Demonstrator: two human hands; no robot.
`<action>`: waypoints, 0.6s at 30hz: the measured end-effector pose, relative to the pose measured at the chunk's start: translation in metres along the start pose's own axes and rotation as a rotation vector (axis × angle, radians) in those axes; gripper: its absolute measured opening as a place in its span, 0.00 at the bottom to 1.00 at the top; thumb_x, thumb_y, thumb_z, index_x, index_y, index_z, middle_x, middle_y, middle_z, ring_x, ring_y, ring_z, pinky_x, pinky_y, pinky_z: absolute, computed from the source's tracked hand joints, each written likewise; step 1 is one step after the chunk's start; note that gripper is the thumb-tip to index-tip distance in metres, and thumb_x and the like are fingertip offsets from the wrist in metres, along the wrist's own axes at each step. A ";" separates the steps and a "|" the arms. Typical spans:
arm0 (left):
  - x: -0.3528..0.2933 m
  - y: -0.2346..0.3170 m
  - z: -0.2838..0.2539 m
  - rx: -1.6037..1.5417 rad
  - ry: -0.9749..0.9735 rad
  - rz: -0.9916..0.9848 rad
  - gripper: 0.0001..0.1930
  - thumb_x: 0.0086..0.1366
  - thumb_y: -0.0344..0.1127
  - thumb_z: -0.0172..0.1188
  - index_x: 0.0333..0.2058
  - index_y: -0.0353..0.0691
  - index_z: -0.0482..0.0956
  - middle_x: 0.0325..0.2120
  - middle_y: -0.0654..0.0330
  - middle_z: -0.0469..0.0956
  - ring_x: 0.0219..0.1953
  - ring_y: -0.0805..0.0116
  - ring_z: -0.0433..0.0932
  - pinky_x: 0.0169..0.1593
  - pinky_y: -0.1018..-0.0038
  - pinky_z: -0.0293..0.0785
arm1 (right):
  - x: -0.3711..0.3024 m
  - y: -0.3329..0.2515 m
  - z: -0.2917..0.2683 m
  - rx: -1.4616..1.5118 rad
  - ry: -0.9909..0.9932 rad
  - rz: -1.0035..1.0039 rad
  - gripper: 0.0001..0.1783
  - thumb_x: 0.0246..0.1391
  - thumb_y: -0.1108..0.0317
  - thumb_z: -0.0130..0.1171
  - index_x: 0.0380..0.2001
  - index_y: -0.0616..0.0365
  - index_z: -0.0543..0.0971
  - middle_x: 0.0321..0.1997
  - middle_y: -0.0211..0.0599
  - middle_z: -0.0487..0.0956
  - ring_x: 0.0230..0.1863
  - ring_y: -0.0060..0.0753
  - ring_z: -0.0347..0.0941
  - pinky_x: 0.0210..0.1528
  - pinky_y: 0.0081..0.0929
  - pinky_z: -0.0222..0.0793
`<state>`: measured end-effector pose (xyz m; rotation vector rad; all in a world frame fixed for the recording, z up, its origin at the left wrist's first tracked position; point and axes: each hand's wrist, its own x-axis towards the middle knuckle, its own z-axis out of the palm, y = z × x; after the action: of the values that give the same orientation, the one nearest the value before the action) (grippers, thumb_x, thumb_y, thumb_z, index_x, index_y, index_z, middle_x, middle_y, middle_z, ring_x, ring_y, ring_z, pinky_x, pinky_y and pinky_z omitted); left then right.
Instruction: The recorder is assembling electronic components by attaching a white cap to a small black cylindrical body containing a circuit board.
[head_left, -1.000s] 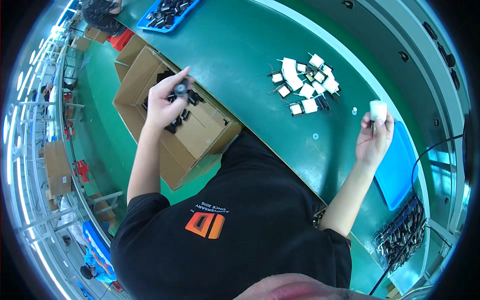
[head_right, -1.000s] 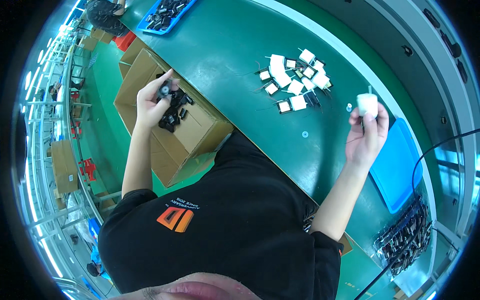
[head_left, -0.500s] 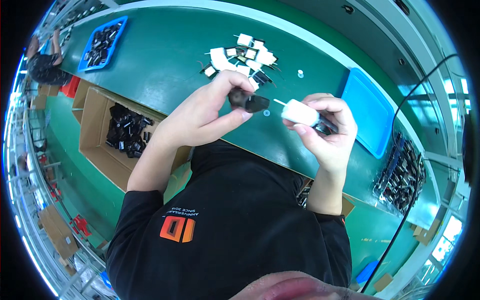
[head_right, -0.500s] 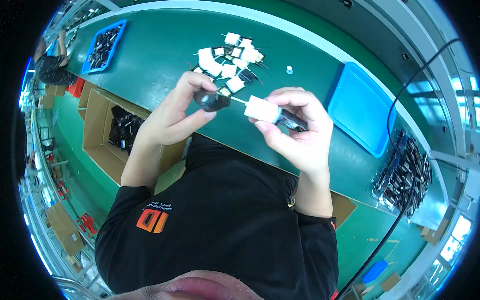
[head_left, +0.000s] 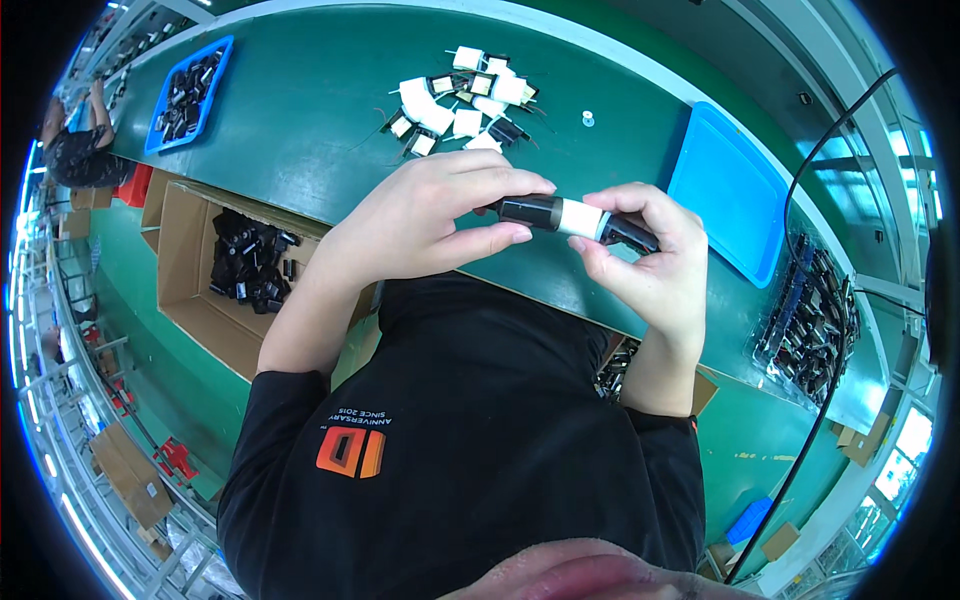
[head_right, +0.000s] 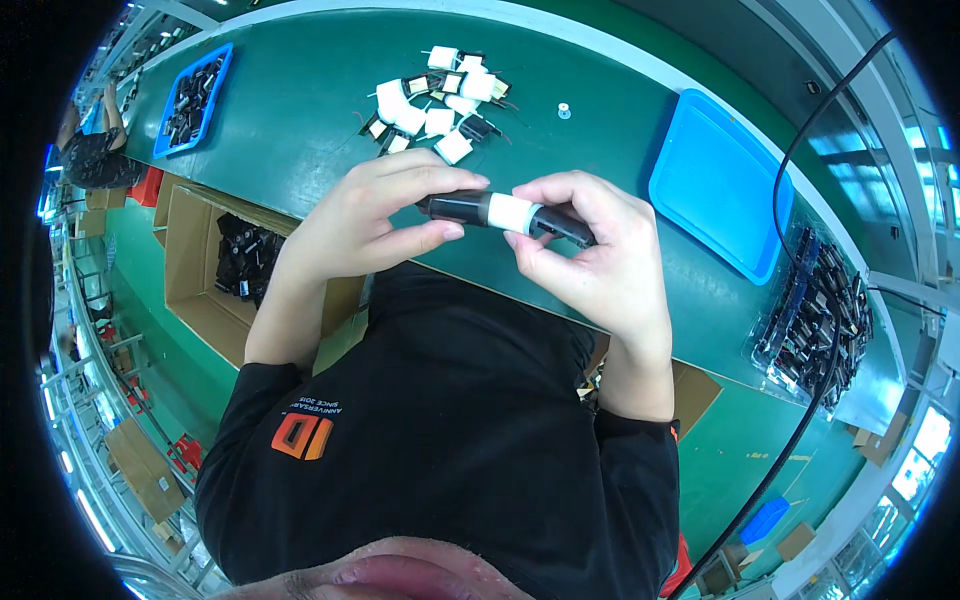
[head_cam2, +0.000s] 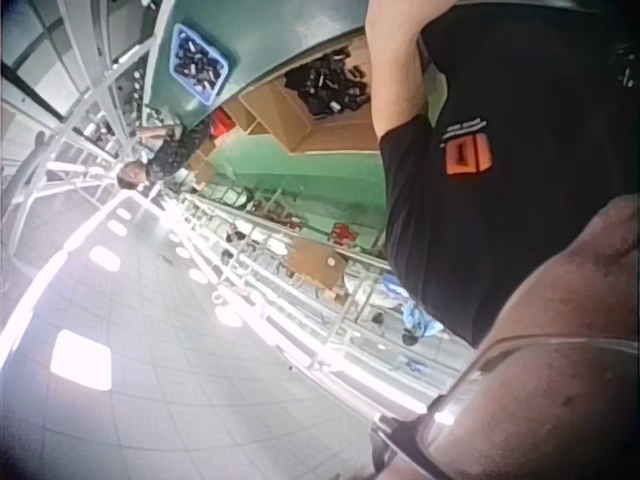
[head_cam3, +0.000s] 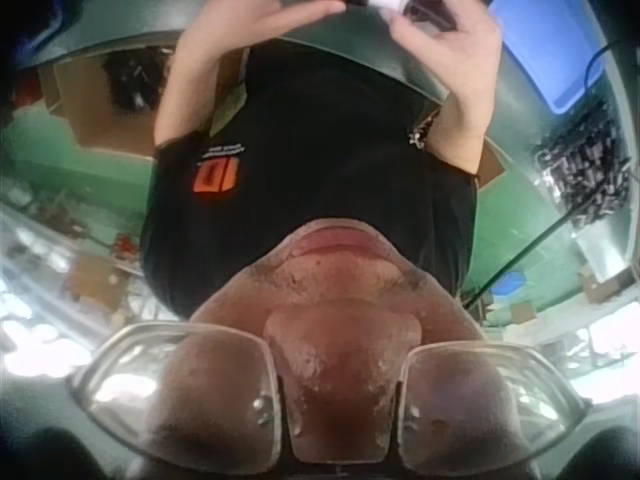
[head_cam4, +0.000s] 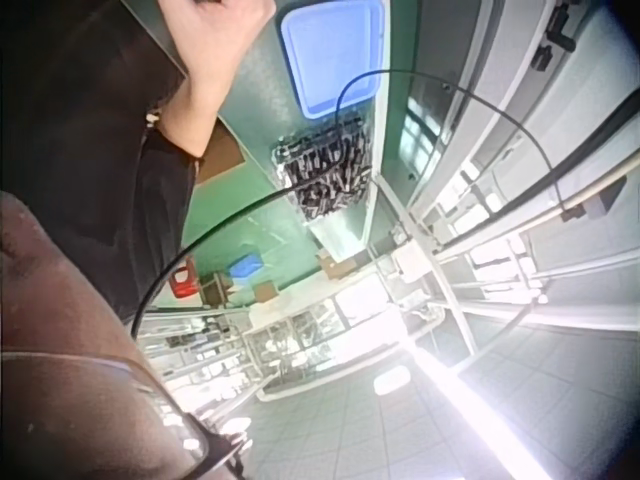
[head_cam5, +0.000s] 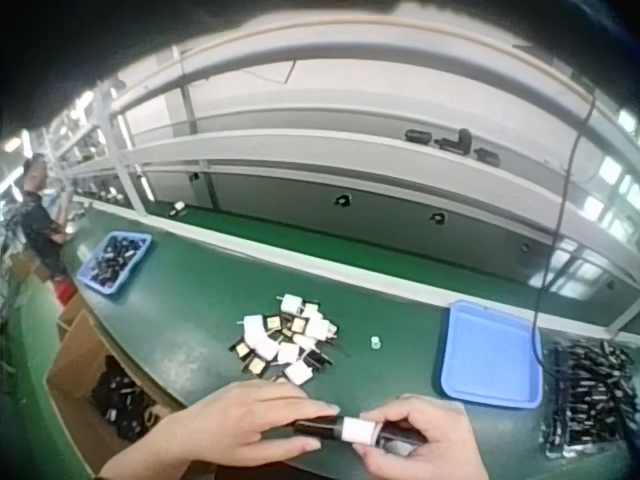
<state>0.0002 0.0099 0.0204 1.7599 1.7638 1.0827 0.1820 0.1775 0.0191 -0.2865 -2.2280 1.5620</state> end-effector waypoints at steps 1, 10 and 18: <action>0.001 0.000 0.000 0.005 -0.015 -0.012 0.20 0.57 0.31 0.66 0.50 0.40 0.78 0.35 0.57 0.79 0.35 0.61 0.77 0.39 0.71 0.73 | 0.000 0.002 0.001 0.016 0.015 -0.006 0.18 0.38 0.76 0.72 0.36 0.64 0.80 0.32 0.35 0.82 0.35 0.23 0.80 0.40 0.20 0.75; 0.001 -0.008 0.011 -0.102 -0.052 -0.060 0.19 0.57 0.31 0.65 0.48 0.37 0.78 0.34 0.56 0.79 0.35 0.62 0.78 0.38 0.71 0.72 | -0.003 0.026 0.004 0.426 -0.088 0.198 0.16 0.44 0.78 0.68 0.37 0.64 0.76 0.33 0.37 0.81 0.33 0.24 0.80 0.36 0.21 0.77; 0.008 -0.004 0.016 -0.209 -0.022 -0.100 0.19 0.57 0.30 0.66 0.48 0.37 0.78 0.33 0.57 0.79 0.34 0.67 0.77 0.39 0.73 0.72 | -0.002 0.051 0.026 0.684 0.046 0.128 0.16 0.48 0.77 0.63 0.41 0.61 0.71 0.41 0.35 0.75 0.35 0.20 0.76 0.34 0.17 0.74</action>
<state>0.0088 0.0212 0.0098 1.5375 1.6412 1.1551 0.1695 0.1729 -0.0363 -0.2556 -1.5358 2.2369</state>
